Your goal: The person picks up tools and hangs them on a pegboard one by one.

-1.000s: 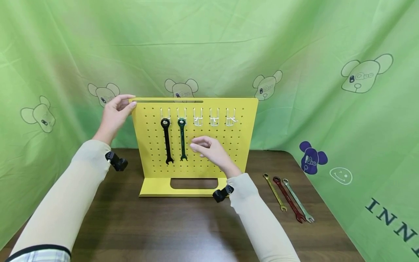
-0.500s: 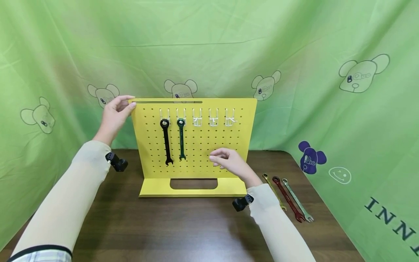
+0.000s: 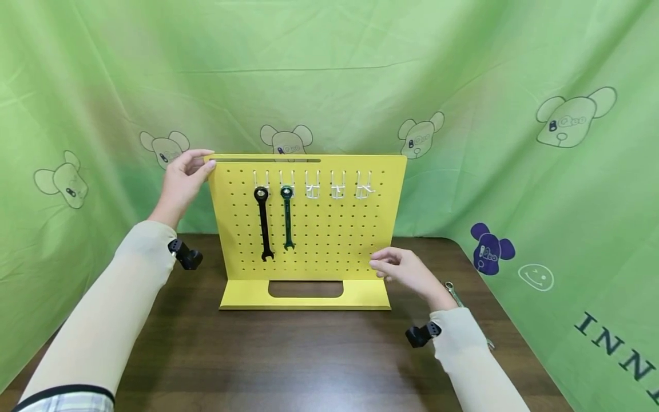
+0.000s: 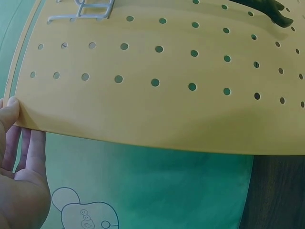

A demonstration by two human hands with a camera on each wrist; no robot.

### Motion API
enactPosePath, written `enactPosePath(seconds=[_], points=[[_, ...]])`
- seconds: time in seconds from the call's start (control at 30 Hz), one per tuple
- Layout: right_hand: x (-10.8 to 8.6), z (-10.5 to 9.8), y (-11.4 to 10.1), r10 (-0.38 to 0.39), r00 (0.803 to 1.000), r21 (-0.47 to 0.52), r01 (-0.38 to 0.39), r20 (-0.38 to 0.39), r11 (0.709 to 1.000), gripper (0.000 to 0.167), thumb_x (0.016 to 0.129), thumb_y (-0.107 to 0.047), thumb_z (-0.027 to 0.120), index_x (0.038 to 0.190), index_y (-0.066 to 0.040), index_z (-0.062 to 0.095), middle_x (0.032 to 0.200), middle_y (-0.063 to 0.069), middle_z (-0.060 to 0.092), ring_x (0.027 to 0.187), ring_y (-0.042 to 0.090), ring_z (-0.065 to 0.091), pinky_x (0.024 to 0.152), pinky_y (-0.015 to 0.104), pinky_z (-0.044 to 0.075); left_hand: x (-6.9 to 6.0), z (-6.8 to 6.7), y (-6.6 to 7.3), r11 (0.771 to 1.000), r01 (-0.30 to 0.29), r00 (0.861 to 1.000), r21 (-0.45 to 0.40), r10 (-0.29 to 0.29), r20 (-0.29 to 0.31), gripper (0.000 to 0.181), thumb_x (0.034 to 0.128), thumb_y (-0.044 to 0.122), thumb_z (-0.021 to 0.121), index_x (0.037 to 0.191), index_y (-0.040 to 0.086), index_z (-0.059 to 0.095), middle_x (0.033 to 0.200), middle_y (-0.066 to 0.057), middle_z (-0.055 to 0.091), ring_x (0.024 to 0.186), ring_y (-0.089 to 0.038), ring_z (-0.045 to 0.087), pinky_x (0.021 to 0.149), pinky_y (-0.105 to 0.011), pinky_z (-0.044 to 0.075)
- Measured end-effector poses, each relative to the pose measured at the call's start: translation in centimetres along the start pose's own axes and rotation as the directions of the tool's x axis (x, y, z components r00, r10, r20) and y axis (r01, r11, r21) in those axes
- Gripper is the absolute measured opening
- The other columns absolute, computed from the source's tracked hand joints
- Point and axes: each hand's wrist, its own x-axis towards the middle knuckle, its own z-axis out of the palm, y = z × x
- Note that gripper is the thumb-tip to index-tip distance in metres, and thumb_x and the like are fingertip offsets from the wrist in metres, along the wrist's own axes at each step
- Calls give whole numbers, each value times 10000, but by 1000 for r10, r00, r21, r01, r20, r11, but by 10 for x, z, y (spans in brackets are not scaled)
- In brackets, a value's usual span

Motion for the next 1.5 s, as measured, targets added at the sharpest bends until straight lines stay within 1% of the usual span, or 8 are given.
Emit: enactPosePath(seconds=[0.17, 0.37, 0.63, 0.73, 0.9, 1.03, 1.2, 1.5], points=[[-18, -17, 16, 46, 998, -56, -49, -39, 997, 450, 1000, -257, 649, 1278, 90, 580, 1037, 126, 713, 880, 176, 690, 772, 323, 576, 0, 2, 0, 1000, -8, 1000, -9, 8, -5, 323, 972, 282, 685, 1269, 154, 671, 1154, -66, 688, 996, -143, 625, 889, -288, 496], [-36, -36, 39, 95, 993, -128, -103, -67, 987, 465, 1004, -296, 638, 1284, 72, 585, 1040, 118, 711, 880, 198, 684, 744, 338, 576, -1, 1, 0, 1000, -7, 1000, -8, 7, -5, 324, 976, 292, 677, 1272, 159, 668, 1164, -69, 682, 1009, -150, 621, 900, -294, 494], [-56, -51, 70, 197, 976, -123, -208, -92, 970, 474, 997, -265, 647, 1267, 118, 573, 943, 102, 700, 816, 170, 650, 714, 332, 572, -2, 1, 0, 1000, -19, 1000, 7, 19, -10, 320, 979, 287, 675, 1268, 151, 669, 1146, -69, 686, 987, -145, 623, 874, -281, 496], [-61, -56, 81, 235, 967, -118, -246, -96, 962, 496, 991, -268, 657, 1280, 124, 562, 976, 119, 711, 838, 175, 656, 721, 335, 571, -2, 1, -1, 1000, -21, 1000, -2, 21, -12, 322, 978, 281, 676, 1269, 143, 669, 1142, -68, 684, 984, -142, 621, 875, -277, 496], [-62, -61, 99, 278, 957, -134, -288, -87, 948, 509, 983, -276, 668, 1271, 132, 569, 1041, 144, 721, 875, 181, 662, 723, 332, 570, -1, 1, -2, 1000, -26, 1000, -15, 26, -13, 327, 975, 278, 680, 1268, 134, 670, 1138, -74, 685, 982, -144, 621, 874, -275, 494], [-59, -63, 111, 303, 949, -161, -314, -92, 936, 509, 977, -279, 673, 1250, 141, 581, 1032, 151, 722, 863, 168, 664, 712, 325, 568, -1, 2, -2, 1000, -24, 1000, -9, 24, -11, 323, 974, 290, 679, 1265, 150, 673, 1141, -69, 686, 986, -144, 622, 881, -281, 494], [-56, -65, 118, 320, 942, -177, -333, -98, 926, 492, 970, -291, 680, 1216, 130, 612, 930, 77, 714, 822, 137, 636, 694, 322, 545, 0, 3, -1, 1000, -26, 1000, -2, 26, -11, 321, 973, 288, 681, 1263, 150, 673, 1141, -74, 689, 979, -143, 623, 873, -278, 496], [-51, -61, 118, 320, 939, -234, -341, -123, 911, 415, 940, -280, 719, 1134, 83, 669, 740, -17, 599, 703, 126, 540, 589, 282, 494, 0, 2, -2, 1000, -21, 1000, -1, 21, -10, 323, 974, 283, 681, 1265, 143, 671, 1141, -74, 684, 979, -148, 618, 867, -274, 498]])
